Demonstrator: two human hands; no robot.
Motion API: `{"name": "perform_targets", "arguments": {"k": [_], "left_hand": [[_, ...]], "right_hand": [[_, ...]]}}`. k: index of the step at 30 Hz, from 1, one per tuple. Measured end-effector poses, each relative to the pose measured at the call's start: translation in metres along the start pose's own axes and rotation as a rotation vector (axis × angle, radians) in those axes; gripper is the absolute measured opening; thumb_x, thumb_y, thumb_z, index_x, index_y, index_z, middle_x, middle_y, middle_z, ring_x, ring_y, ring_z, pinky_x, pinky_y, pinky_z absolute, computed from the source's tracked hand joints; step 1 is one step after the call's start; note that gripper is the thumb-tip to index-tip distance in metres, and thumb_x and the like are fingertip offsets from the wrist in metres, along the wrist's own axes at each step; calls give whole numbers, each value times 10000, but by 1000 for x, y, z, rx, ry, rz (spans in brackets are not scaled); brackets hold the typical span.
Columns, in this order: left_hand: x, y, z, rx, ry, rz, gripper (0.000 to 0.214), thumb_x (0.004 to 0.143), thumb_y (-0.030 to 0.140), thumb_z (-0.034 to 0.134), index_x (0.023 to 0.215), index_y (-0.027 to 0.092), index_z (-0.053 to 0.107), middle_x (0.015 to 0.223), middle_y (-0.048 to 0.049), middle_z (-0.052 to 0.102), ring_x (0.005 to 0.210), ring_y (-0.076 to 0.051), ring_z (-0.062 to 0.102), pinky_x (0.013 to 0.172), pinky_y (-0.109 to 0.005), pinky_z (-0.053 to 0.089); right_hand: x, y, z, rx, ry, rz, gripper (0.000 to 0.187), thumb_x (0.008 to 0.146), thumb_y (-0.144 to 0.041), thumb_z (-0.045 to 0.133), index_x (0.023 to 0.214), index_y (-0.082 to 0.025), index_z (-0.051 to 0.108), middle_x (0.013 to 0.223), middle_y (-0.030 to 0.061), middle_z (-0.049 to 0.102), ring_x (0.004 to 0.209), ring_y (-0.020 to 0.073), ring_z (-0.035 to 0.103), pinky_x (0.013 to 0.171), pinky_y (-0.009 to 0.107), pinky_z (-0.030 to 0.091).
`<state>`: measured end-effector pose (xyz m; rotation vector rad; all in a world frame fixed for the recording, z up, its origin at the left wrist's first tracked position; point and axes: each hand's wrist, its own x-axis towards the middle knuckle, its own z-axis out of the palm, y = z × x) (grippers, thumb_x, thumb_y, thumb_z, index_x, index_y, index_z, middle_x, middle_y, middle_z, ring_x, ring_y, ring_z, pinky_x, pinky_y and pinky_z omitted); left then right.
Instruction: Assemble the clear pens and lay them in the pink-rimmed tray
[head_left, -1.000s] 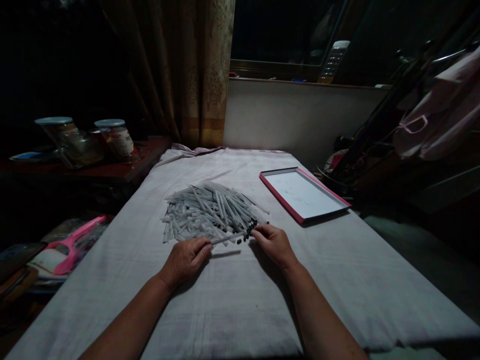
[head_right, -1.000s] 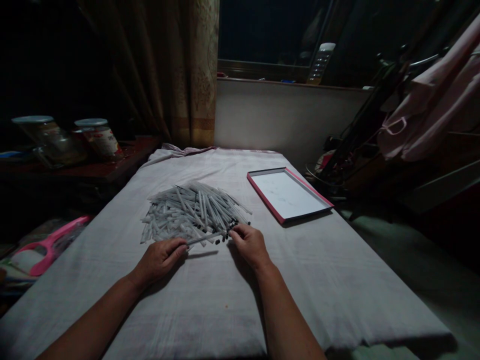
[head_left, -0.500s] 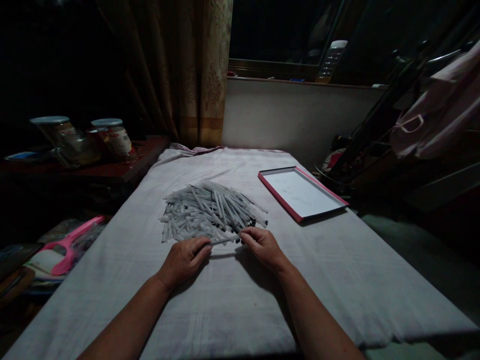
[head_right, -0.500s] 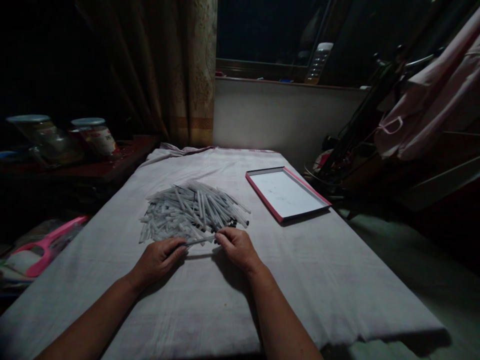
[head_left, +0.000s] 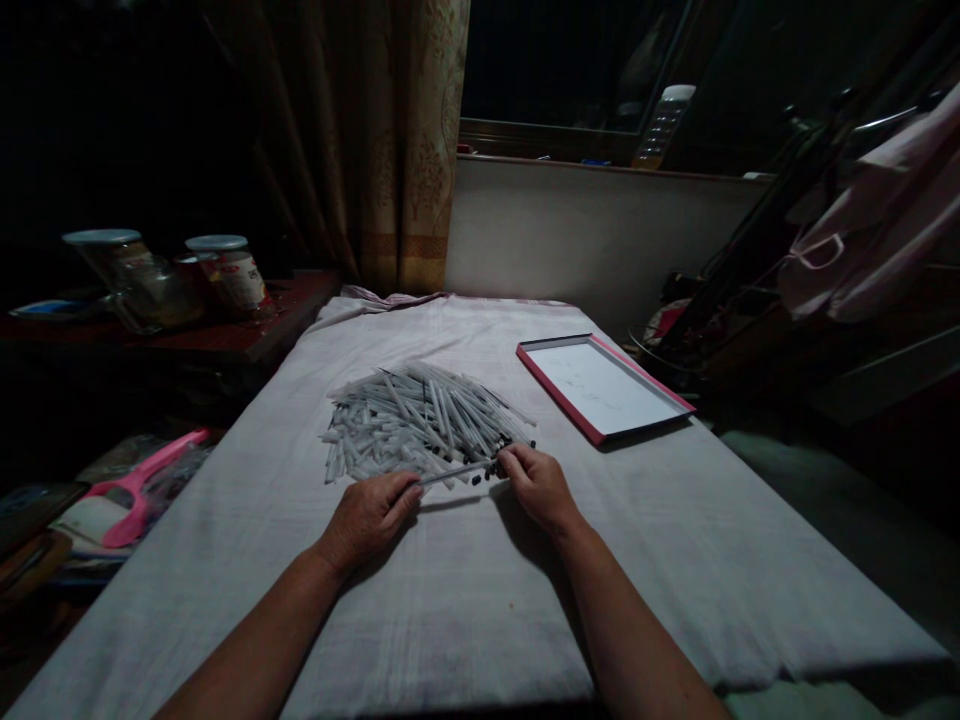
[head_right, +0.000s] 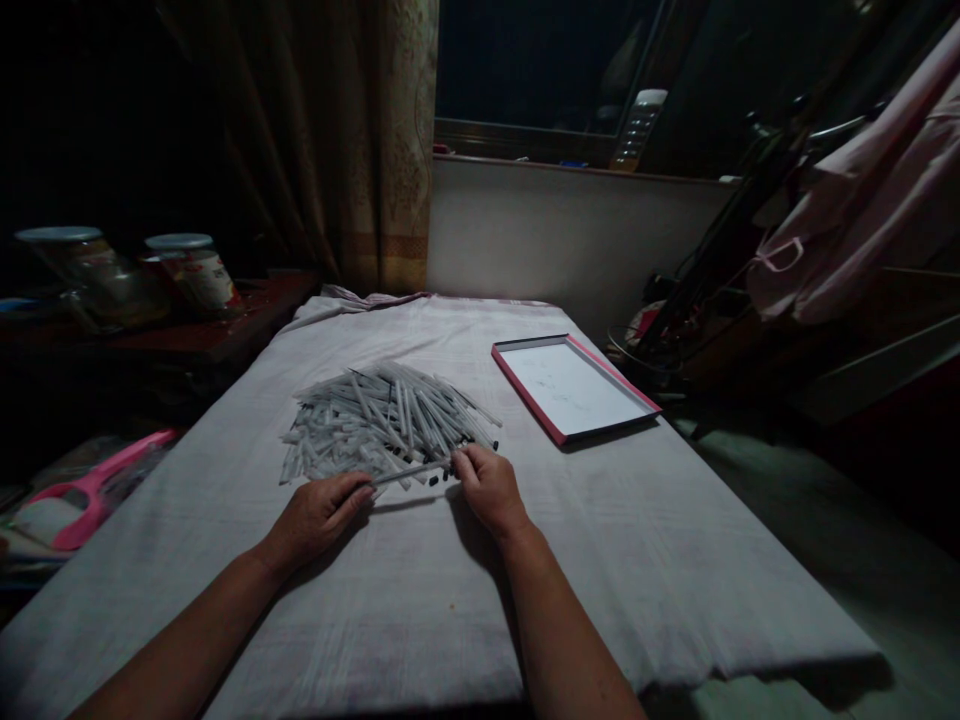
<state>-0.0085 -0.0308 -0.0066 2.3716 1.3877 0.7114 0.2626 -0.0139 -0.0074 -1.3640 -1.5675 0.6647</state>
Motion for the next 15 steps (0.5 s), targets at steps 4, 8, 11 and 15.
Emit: {"name": "perform_targets", "arguments": {"k": [4,8,11,15], "left_hand": [[1,-2,2,15,32,-5,344,953,419,411,928,220,690,848,-31,757,732,-178,704,672,-256,506],[2,-5,3,10,104,36,359,948,446,413,928,223,693,856,-32,761,764,-186,716,700,-260,529],[1,-11,2,19,192,32,375,941,470,422,930,218,700,870,-43,769,774,-193,724,722,-267,547],[1,-19,0,35,325,-35,399,927,505,432,938,212,704,883,-56,776,764,-207,731,724,-280,563]], "right_hand": [[11,20,-31,57,246,146,436,784,-602,539,662,-191,619,556,7,588,498,139,500,511,258,400],[16,34,-51,82,244,192,509,692,-677,601,598,-179,628,507,2,564,456,127,471,447,245,358],[16,38,-51,83,271,211,501,654,-668,651,570,-174,644,484,4,566,447,124,472,428,236,345],[17,40,-47,103,428,241,532,707,-691,581,620,-169,634,525,22,602,429,115,482,412,232,370]]}}
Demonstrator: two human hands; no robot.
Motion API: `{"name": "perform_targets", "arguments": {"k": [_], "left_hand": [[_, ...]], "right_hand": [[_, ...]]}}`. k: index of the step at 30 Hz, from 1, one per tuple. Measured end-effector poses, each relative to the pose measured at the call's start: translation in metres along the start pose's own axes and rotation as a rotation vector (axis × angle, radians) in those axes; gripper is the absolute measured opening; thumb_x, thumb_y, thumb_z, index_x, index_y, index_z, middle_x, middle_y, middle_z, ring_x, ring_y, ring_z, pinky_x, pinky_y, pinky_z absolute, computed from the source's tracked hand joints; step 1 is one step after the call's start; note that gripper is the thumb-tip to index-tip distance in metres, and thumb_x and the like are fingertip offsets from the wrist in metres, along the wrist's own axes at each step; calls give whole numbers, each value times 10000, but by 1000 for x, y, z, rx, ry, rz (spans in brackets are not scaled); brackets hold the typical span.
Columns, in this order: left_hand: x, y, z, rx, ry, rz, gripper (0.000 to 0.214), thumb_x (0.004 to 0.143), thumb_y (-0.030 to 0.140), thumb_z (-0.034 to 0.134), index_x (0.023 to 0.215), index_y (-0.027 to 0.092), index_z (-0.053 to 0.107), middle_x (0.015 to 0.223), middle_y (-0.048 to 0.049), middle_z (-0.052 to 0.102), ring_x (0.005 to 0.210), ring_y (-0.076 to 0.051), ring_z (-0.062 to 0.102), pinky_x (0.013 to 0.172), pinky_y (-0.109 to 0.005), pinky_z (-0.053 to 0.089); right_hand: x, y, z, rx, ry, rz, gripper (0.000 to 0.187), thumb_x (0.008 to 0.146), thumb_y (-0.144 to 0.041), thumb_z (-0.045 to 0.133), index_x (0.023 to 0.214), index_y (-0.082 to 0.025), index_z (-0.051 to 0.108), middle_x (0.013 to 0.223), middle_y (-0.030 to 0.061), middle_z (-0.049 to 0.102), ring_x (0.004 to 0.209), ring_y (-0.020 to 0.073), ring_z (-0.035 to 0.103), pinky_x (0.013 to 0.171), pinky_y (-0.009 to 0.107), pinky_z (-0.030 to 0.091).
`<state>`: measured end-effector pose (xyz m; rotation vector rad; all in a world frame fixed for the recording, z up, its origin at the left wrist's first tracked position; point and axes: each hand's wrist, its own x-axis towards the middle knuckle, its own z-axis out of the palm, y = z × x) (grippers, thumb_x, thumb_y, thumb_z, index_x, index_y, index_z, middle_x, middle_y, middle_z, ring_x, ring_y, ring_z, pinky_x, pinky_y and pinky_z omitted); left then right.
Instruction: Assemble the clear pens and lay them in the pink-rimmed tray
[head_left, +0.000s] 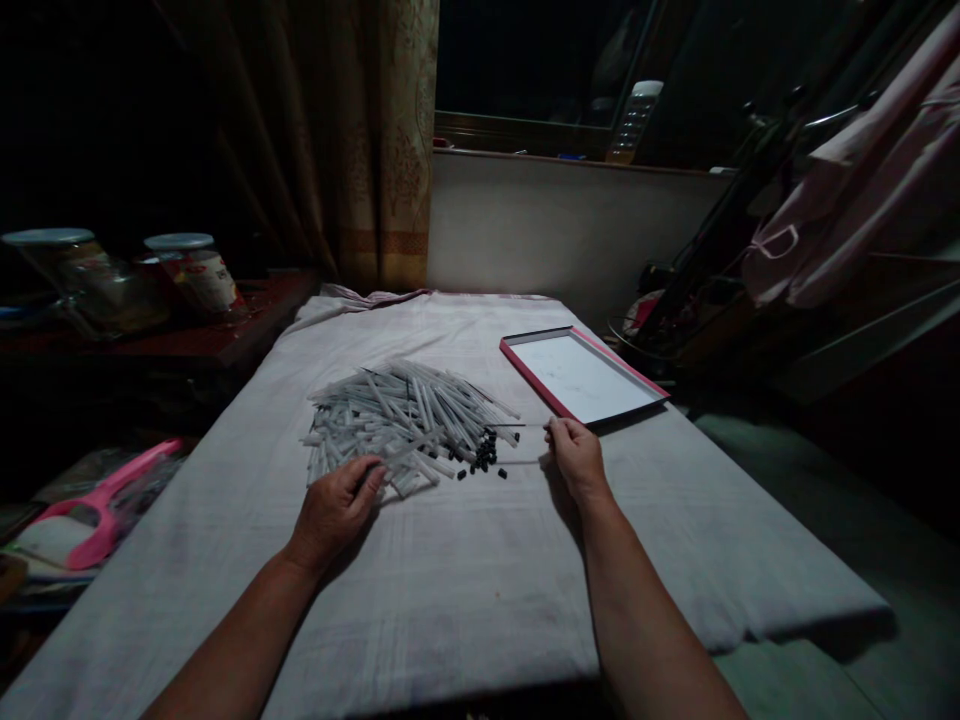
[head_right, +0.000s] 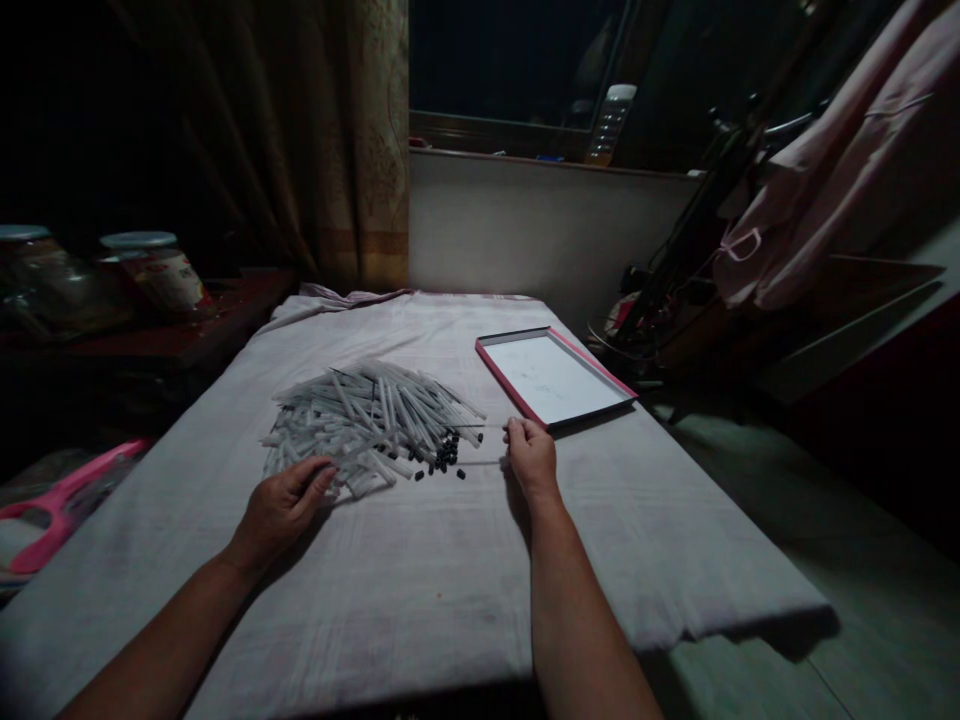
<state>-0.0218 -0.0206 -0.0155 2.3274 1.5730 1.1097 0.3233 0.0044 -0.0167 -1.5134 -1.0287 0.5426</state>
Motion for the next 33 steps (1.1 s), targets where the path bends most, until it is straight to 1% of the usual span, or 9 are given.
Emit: {"name": "perform_targets", "arguments": {"k": [5,12,15,18,21,23,27,29,33], "left_hand": [[1,4,-1,14,-34,-25,385,924,504,419,951,231,689,817,-31,769,698,-197,724,655,-256,541],[1,9,-2,55,-78,-66,345,933,474,380,963,239,631,666,4,712,588,-197,692,573,-257,485],[1,8,-3,59,-88,-60,334,936,465,374,960,239,620,672,1,710,598,-197,694,576,-259,479],[1,8,-3,52,-106,-52,335,949,459,371,976,232,616,700,-7,718,602,-193,694,579,-259,476],[-1,8,0,59,-130,-29,343,962,460,367,1003,226,614,721,-13,725,583,-190,685,574,-262,476],[-2,9,3,70,-142,6,341,970,458,371,1020,225,616,734,-16,730,587,-190,686,582,-264,483],[-5,13,9,79,-138,130,355,990,467,373,1048,221,622,851,-44,755,696,-192,715,640,-264,510],[-5,15,11,95,-141,187,375,998,477,360,1061,217,623,880,-56,756,740,-197,718,661,-270,518],[-4,21,10,131,-169,205,415,1005,494,327,1004,215,635,849,-60,742,746,-196,704,659,-274,508]], "right_hand": [[8,-8,20,17,111,-16,533,780,-664,509,717,-154,653,635,75,685,452,131,543,449,257,443],[21,-36,77,-135,93,-93,421,888,-491,441,792,-180,706,749,85,742,628,189,637,582,277,456],[14,-45,92,-223,13,-155,286,854,-414,538,739,-224,718,760,64,743,725,202,644,631,269,432],[3,-52,89,-283,-44,-207,233,838,-371,565,744,-234,729,803,64,739,768,204,633,656,269,414],[-11,-57,77,-306,-99,-234,347,869,-436,514,677,-217,703,682,51,687,677,189,605,620,271,396],[-22,-61,71,-262,-229,-234,469,884,-534,466,613,-209,670,569,26,618,581,169,571,570,265,381],[-47,-63,72,-109,-569,-136,604,861,-658,425,525,-200,631,451,-6,522,466,133,512,493,245,352],[-56,-61,77,-48,-632,-62,587,828,-647,484,471,-196,603,400,-22,467,426,115,464,466,238,328],[-66,-60,87,115,-643,64,510,772,-567,570,429,-190,572,350,-50,386,366,84,351,414,227,273]]}}
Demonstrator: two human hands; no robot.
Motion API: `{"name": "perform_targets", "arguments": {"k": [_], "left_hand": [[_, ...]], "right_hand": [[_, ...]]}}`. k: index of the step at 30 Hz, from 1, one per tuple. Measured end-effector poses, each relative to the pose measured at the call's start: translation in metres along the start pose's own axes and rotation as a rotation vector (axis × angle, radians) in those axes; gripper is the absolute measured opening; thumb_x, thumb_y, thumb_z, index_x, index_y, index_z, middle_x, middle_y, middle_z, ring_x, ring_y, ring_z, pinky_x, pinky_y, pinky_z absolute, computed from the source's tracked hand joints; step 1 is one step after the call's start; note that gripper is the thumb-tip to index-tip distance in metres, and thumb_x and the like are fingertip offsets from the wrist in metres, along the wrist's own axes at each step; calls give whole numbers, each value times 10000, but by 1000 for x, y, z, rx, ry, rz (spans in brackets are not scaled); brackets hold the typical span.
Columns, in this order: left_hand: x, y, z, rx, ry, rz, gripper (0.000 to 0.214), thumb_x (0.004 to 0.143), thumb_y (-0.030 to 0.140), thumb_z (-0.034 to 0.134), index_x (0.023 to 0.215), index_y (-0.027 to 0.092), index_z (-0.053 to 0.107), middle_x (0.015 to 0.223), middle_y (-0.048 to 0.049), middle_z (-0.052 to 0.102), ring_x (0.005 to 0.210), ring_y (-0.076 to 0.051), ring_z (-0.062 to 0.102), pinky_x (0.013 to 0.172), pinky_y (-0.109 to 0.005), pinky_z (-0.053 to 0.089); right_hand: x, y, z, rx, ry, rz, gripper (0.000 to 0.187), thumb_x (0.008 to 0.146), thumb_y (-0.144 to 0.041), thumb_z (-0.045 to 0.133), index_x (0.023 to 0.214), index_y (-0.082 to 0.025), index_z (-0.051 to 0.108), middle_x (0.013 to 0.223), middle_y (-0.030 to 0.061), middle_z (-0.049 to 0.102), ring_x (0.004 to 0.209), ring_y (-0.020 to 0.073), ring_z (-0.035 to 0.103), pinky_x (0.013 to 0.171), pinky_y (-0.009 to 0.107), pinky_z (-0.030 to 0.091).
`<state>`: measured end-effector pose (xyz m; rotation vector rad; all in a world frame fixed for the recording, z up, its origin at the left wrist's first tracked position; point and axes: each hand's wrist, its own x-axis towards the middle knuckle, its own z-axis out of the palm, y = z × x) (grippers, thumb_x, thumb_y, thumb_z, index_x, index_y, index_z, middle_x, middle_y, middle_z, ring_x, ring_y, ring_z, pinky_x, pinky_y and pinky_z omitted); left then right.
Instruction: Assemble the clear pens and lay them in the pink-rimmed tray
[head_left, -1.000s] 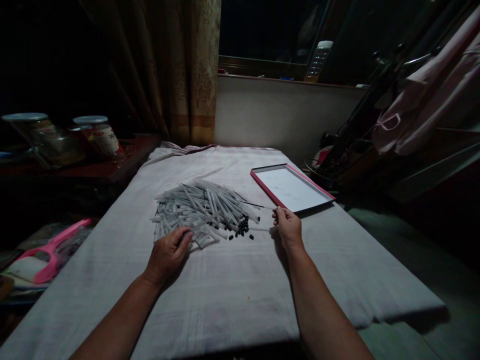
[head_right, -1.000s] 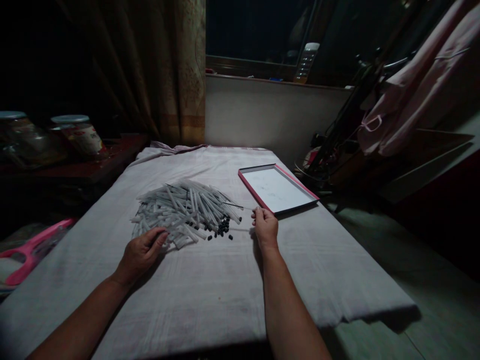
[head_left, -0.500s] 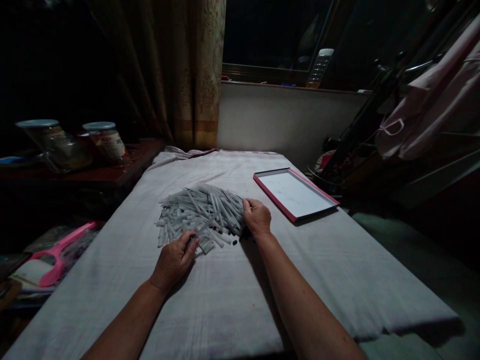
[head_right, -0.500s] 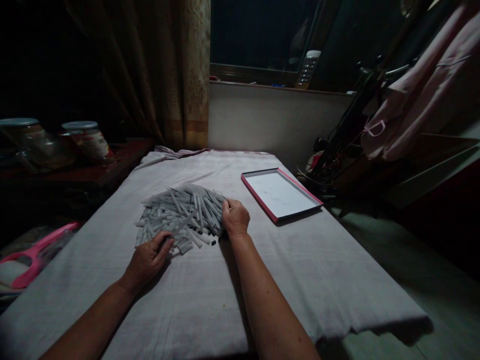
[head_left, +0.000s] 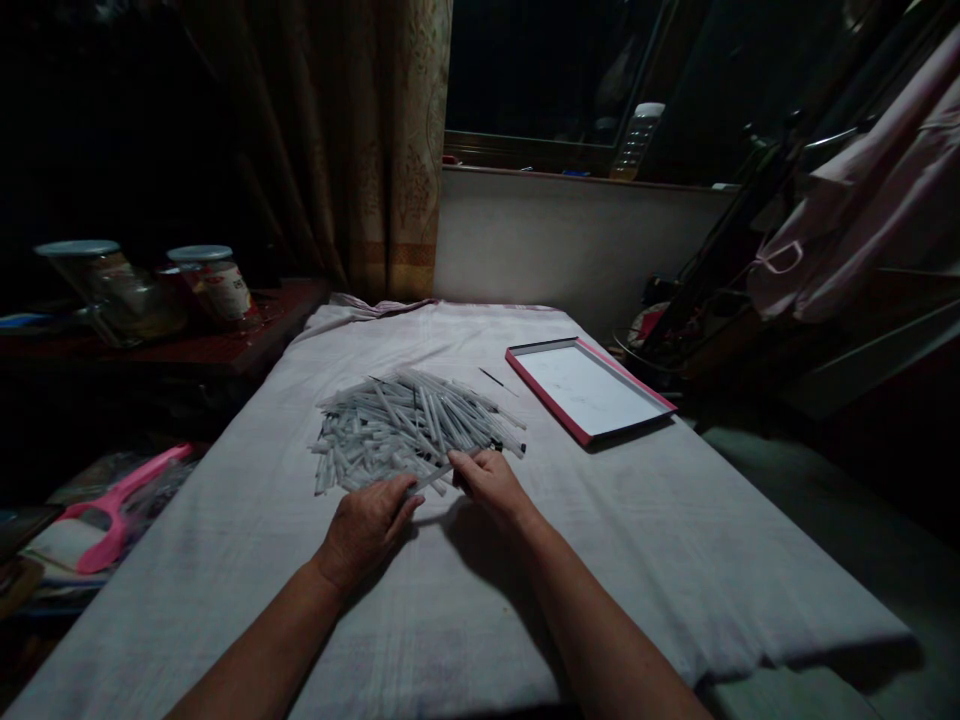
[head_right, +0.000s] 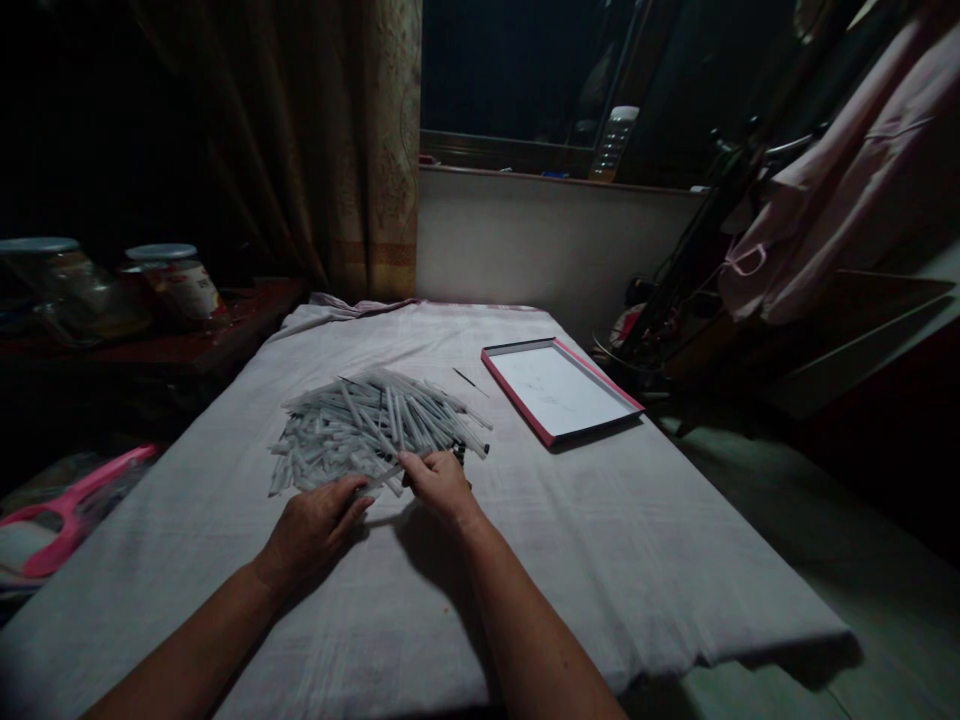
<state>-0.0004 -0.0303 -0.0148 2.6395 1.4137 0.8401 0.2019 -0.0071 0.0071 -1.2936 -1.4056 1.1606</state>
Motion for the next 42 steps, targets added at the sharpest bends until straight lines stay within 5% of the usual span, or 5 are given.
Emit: {"name": "perform_targets", "arguments": {"k": [5,10,19,30,42], "left_hand": [[8,5,-8,-136,-97,-119,540,989,555,262,729,209,584,644,-35,636,607,-174,615,576,-267,453],[36,-24,-27,-306,-143,-232,662,988,559,44,606,216,461,465,16,476,414,-125,466,437,-233,385],[104,-55,-20,-36,68,-215,309,927,417,447,1037,215,653,1030,-88,685,988,-256,615,900,-374,452],[40,-24,-5,156,-101,86,695,867,559,579,1470,256,415,1554,-149,374,1431,-375,310,1154,-654,91],[59,-6,30,207,-120,34,663,842,506,660,1435,272,478,1523,-159,432,1416,-386,356,1132,-715,69]], "right_hand": [[0,-3,-3,99,65,-32,473,748,-558,560,441,-198,541,358,-43,398,354,79,327,380,223,256],[24,-10,-59,206,366,-134,523,793,-667,451,547,-211,517,440,-31,452,396,89,371,396,217,303],[64,3,-58,-387,346,-283,284,801,-465,605,832,-216,738,838,53,726,750,193,651,724,303,492],[55,45,-95,-837,365,-187,472,919,-419,519,1292,-148,620,1341,181,595,1270,313,521,1047,463,401],[53,27,-3,-915,300,-80,594,931,-505,510,1403,-145,534,1483,214,461,1395,349,377,1120,496,280]]}}
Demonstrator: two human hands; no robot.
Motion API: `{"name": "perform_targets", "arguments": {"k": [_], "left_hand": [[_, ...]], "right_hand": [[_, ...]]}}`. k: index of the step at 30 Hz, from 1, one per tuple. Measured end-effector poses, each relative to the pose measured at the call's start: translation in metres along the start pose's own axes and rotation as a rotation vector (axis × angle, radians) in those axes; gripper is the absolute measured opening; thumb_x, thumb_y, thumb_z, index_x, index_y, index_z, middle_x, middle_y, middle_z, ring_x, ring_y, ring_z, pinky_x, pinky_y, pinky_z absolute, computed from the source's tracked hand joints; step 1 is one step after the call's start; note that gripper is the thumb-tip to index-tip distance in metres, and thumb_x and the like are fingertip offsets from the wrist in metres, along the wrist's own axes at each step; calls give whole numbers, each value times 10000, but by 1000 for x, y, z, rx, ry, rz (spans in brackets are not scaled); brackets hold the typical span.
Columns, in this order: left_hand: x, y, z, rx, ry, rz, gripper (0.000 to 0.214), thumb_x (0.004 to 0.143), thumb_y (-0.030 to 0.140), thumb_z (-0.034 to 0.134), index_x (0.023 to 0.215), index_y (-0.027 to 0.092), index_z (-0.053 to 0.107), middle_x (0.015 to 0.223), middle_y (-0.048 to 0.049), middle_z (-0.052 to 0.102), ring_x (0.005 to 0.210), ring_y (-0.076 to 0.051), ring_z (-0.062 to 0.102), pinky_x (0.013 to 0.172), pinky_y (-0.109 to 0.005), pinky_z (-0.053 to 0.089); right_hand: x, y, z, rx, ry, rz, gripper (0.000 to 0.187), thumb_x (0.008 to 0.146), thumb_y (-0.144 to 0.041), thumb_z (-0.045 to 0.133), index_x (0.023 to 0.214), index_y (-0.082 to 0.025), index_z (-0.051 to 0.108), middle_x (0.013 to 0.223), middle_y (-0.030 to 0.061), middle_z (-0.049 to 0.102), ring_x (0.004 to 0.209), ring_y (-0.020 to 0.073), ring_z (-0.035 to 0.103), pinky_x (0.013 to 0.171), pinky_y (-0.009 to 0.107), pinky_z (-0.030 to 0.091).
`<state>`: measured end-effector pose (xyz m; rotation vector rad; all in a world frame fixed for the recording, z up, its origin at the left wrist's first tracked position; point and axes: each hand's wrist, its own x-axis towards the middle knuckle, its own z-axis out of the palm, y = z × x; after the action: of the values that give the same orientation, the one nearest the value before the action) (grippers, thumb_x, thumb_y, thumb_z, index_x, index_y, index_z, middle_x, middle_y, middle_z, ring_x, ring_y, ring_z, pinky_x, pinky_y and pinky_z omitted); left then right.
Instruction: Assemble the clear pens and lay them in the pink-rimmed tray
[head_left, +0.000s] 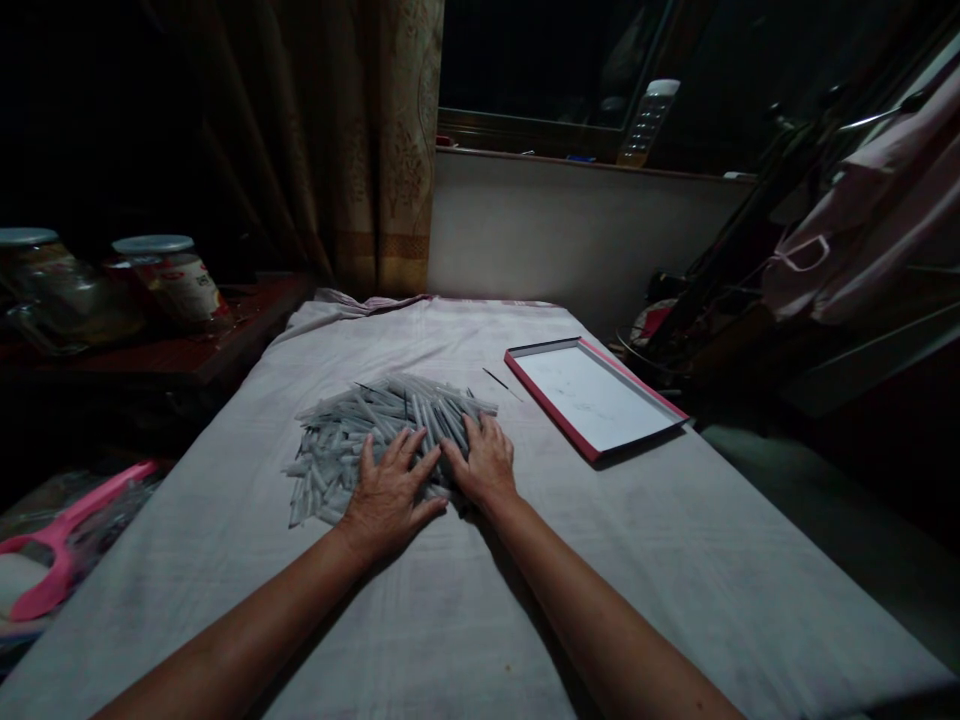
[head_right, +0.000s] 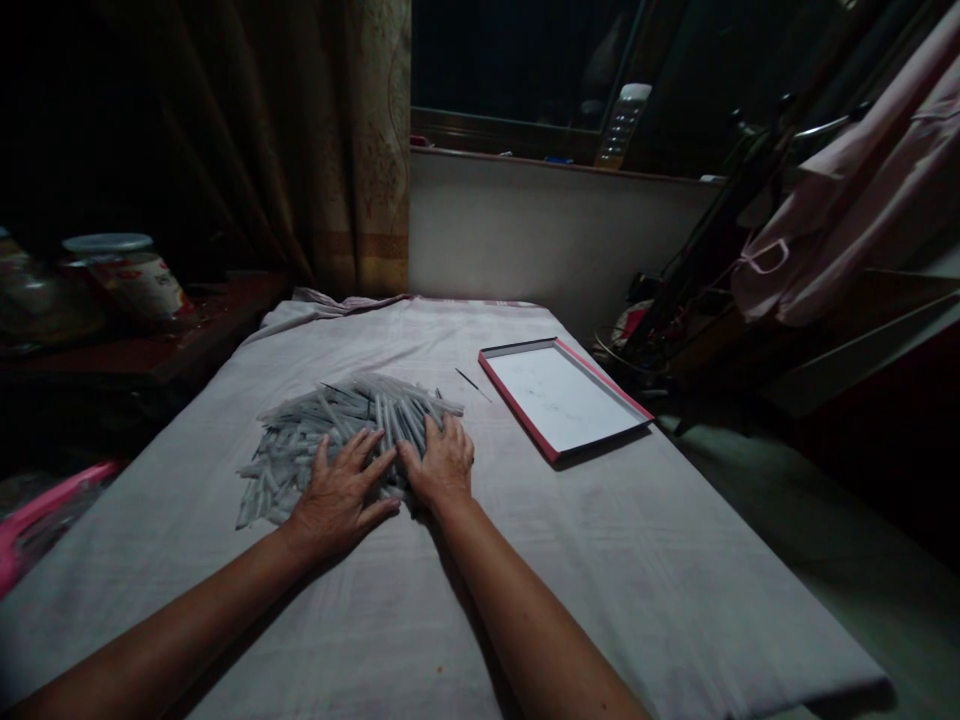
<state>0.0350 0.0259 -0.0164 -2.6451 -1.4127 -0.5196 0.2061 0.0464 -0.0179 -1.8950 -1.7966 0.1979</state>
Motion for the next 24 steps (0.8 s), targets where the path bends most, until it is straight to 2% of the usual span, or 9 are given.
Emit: {"name": "perform_targets", "arguments": {"k": [8,12,14,16,18,21,24], "left_hand": [[17,-31,0,96,34,-107,585,888,460,601,1416,227,502,1487,-155,483,1396,-355,406,1153,-682,105],[23,-44,-2,110,52,-145,551,896,439,590,1394,211,527,1479,-168,489,1382,-368,422,1140,-692,132],[21,-44,-3,105,84,-154,544,905,447,574,1387,198,532,1475,-173,492,1378,-371,425,1141,-694,117],[17,-37,-4,87,120,-133,553,914,472,556,1389,189,527,1465,-176,502,1374,-372,427,1144,-697,81],[12,-24,-4,44,130,-63,575,914,509,546,1399,203,513,1474,-163,496,1383,-361,416,1157,-677,51],[10,3,-3,-68,60,139,651,889,596,549,1425,233,479,1492,-136,482,1405,-342,386,1172,-645,-11],[17,26,3,-173,-53,309,676,870,676,518,1426,295,470,1517,-112,454,1412,-335,375,1165,-648,-42]], "right_hand": [[33,-44,11,58,-22,76,547,952,-479,490,1393,-161,543,1473,180,479,1383,302,400,1114,456,285],[41,-50,6,72,-59,48,524,959,-477,485,1384,-177,550,1463,172,491,1363,311,423,1086,478,328],[48,-41,-3,67,-70,12,498,968,-478,465,1367,-198,565,1453,155,506,1343,310,449,1063,483,361],[60,-20,-14,39,-56,-6,471,980,-464,440,1354,-212,575,1447,135,520,1325,300,472,1053,469,380],[75,7,-24,-7,-22,63,441,988,-421,434,1340,-204,587,1426,127,543,1310,278,490,1052,426,390],[95,49,-30,-41,24,165,435,978,-353,462,1350,-158,574,1456,166,503,1335,295,462,1071,433,366],[103,73,-24,-25,32,181,459,971,-334,465,1346,-90,569,1431,230,508,1317,343,472,1066,489,356]]}}
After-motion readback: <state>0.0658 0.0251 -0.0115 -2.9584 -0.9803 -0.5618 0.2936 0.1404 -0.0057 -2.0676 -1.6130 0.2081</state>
